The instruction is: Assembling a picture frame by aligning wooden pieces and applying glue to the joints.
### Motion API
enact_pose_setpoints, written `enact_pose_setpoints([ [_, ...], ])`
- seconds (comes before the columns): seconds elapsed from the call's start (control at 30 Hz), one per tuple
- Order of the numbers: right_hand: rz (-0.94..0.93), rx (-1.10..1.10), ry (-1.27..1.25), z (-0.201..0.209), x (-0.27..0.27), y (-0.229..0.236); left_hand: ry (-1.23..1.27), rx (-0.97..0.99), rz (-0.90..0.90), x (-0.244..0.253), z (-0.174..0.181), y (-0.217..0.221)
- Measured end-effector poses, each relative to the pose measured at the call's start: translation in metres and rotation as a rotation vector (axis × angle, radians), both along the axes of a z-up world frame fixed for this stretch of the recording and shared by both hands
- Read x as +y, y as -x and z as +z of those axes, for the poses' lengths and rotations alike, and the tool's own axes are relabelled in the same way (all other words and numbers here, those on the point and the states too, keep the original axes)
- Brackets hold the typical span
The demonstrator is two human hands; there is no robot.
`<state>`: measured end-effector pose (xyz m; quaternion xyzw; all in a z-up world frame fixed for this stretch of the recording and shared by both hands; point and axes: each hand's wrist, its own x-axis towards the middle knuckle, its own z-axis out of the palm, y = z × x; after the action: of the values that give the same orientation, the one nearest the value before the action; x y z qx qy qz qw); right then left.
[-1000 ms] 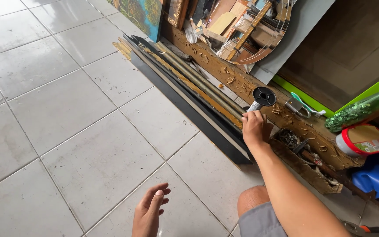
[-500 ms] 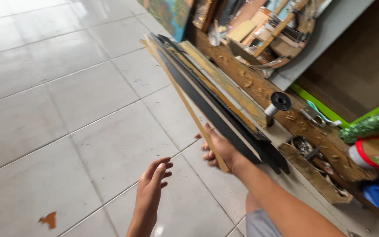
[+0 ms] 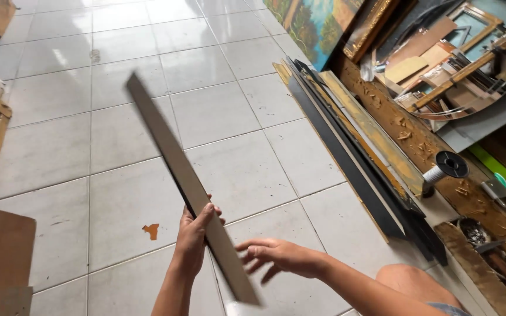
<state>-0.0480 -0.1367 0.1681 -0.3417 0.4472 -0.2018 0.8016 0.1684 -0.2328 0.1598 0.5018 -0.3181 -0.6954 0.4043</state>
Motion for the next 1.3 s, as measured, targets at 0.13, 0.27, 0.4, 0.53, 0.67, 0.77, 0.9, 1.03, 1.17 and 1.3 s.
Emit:
enact_pose_setpoints([
  [0.13,-0.297,0.392,0.201,-0.020,-0.017,0.012,0.052,-0.158,-0.159,-0.009,-0.009,-0.007],
  [0.27,-0.555,0.405,0.237,-0.011,-0.029,0.043,0.062,-0.252,-0.434,-0.018,0.017,0.004],
  [0.4,-0.844,0.325,0.042,0.003,-0.032,0.058,0.037,-0.381,-0.609,-0.023,0.029,0.024],
  [0.53,-0.858,0.424,0.059,-0.006,-0.037,0.062,0.127,-0.612,-0.700,-0.023,0.009,0.041],
  [0.67,-1.031,0.386,0.101,-0.047,-0.053,0.087,0.395,-0.958,-0.861,-0.028,-0.004,0.027],
  [0.77,-1.237,0.231,0.105,-0.070,-0.056,0.113,0.475,-1.053,-1.012,-0.032,-0.006,0.015],
  [0.9,-1.457,0.214,-0.059,-0.081,-0.051,0.124,0.881,-1.347,-0.868,-0.047,-0.065,0.007],
  [1.03,-1.575,0.144,-0.146,-0.099,-0.051,0.132,0.797,-1.460,-0.590,-0.057,-0.075,-0.008],
  [1.17,-1.599,0.083,-0.198,-0.103,-0.053,0.113,0.792,-1.401,-0.347,-0.062,-0.112,-0.008],
  [1.3,-1.403,-0.196,-0.291,-0.134,-0.051,0.099,0.802,-1.272,-0.285,-0.056,-0.112,0.007],
])
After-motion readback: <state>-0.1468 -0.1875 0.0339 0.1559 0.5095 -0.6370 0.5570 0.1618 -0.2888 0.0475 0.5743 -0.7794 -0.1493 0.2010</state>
